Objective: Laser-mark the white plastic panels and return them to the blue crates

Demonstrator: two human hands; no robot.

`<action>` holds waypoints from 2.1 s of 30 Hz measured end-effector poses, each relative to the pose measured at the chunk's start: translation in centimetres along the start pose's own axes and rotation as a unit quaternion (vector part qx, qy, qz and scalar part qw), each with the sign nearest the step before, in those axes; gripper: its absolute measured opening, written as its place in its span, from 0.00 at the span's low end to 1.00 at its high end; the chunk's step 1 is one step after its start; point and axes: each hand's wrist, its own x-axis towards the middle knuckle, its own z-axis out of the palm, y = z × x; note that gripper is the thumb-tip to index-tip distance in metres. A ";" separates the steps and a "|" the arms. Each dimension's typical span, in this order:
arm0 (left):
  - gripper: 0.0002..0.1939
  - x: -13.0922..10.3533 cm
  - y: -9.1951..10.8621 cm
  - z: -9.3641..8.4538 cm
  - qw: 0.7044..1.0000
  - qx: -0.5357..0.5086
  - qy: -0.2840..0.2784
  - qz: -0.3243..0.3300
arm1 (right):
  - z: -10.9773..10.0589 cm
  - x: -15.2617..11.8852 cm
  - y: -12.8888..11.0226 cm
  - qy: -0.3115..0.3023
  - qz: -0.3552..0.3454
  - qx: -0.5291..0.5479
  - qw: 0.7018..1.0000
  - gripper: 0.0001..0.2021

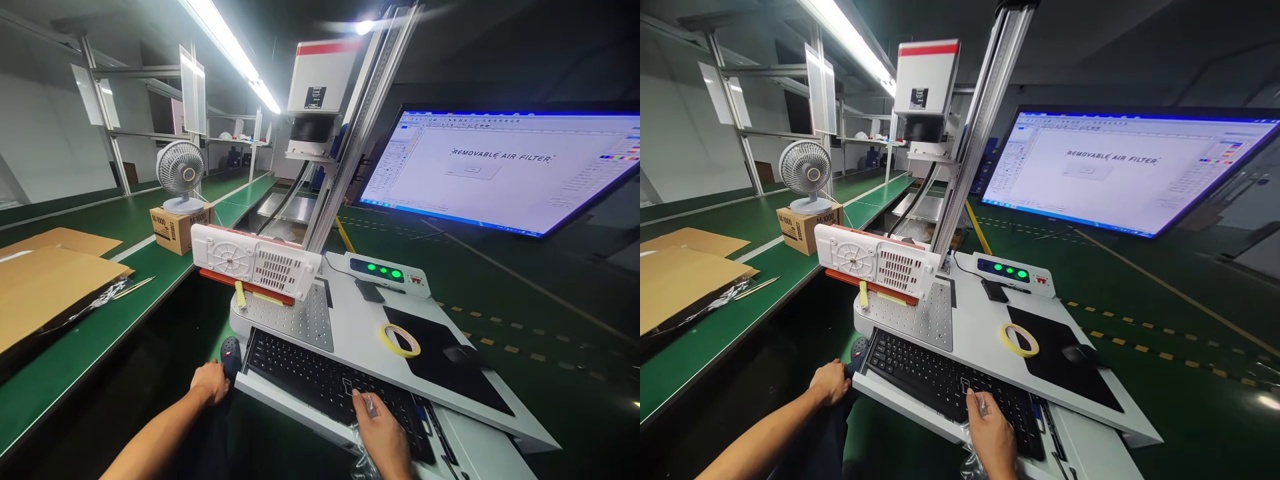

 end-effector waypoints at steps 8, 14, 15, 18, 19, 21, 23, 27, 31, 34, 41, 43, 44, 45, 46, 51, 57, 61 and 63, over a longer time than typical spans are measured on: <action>0.15 0.0 -0.1 0.1 1.000 -0.007 0.003 0.004 | 0.6 0.1 1.1 -0.005 0.012 0.004 1.000 0.27; 0.15 0.4 -0.4 0.8 1.000 -0.012 0.012 0.007 | 0.8 0.6 1.8 -0.013 0.014 -0.002 1.000 0.27; 0.15 0.4 -0.5 0.9 1.000 -0.012 0.013 0.007 | 0.9 0.6 1.8 -0.011 0.013 -0.002 1.000 0.27; 0.16 0.5 -0.5 1.0 1.000 -0.010 0.016 0.006 | 0.9 0.6 1.9 -0.010 0.012 0.001 1.000 0.27; 0.16 0.5 -0.5 1.0 1.000 -0.010 0.016 0.006 | 0.9 0.6 1.9 -0.008 0.010 0.004 1.000 0.27; 0.16 0.4 -0.5 0.9 1.000 -0.010 0.016 0.005 | 0.9 0.6 1.9 -0.006 0.008 0.007 1.000 0.27; 0.15 0.3 -0.4 0.8 1.000 -0.010 0.016 0.004 | 0.9 0.7 1.9 -0.005 0.009 0.007 1.000 0.27; 0.15 0.2 -0.4 0.6 1.000 -0.012 0.016 0.003 | 0.9 0.7 1.7 -0.006 0.014 -0.002 1.000 0.27; 0.15 0.2 -0.3 0.5 1.000 -0.012 0.012 0.003 | 1.0 0.7 1.8 -0.001 0.008 -0.007 1.000 0.28; 0.15 0.1 -0.2 0.4 1.000 -0.009 0.011 0.000 | 0.9 0.6 1.9 -0.003 0.002 -0.003 1.000 0.28; 0.14 0.2 -0.3 0.5 1.000 -0.011 0.007 -0.001 | 0.1 0.2 0.5 -0.022 0.017 -0.010 1.000 0.28; 0.15 0.2 -0.3 0.6 1.000 -0.012 0.007 0.001 | -0.2 0.0 -0.2 -0.025 0.024 -0.016 0.999 0.28; 0.15 0.2 -0.3 0.6 1.000 -0.012 0.007 0.002 | -0.4 0.0 -0.5 -0.028 0.027 -0.018 0.999 0.28; 0.15 0.2 -0.3 0.5 1.000 -0.012 0.006 0.002 | -0.5 -0.1 -0.8 -0.031 0.030 -0.021 0.999 0.28; 0.15 0.1 -0.3 0.5 1.000 -0.013 0.006 0.002 | -0.6 -0.1 -1.0 -0.034 0.034 -0.022 0.999 0.28; 0.15 0.0 -0.2 0.3 1.000 -0.015 0.008 0.003 | -1.1 -0.4 -1.8 -0.051 0.046 -0.027 0.997 0.28; 0.14 0.2 -0.4 0.7 1.000 -0.018 0.014 0.003 | -1.1 -0.4 -1.8 -0.051 0.042 -0.037 0.997 0.28; 0.14 0.5 -0.6 1.1 1.000 -0.020 0.017 0.003 | -0.9 -0.3 -1.4 -0.047 0.031 -0.036 0.998 0.27; 0.15 0.7 -0.6 1.3 1.000 -0.020 0.018 0.001 | -0.8 -0.2 -1.2 -0.045 0.028 -0.030 0.998 0.27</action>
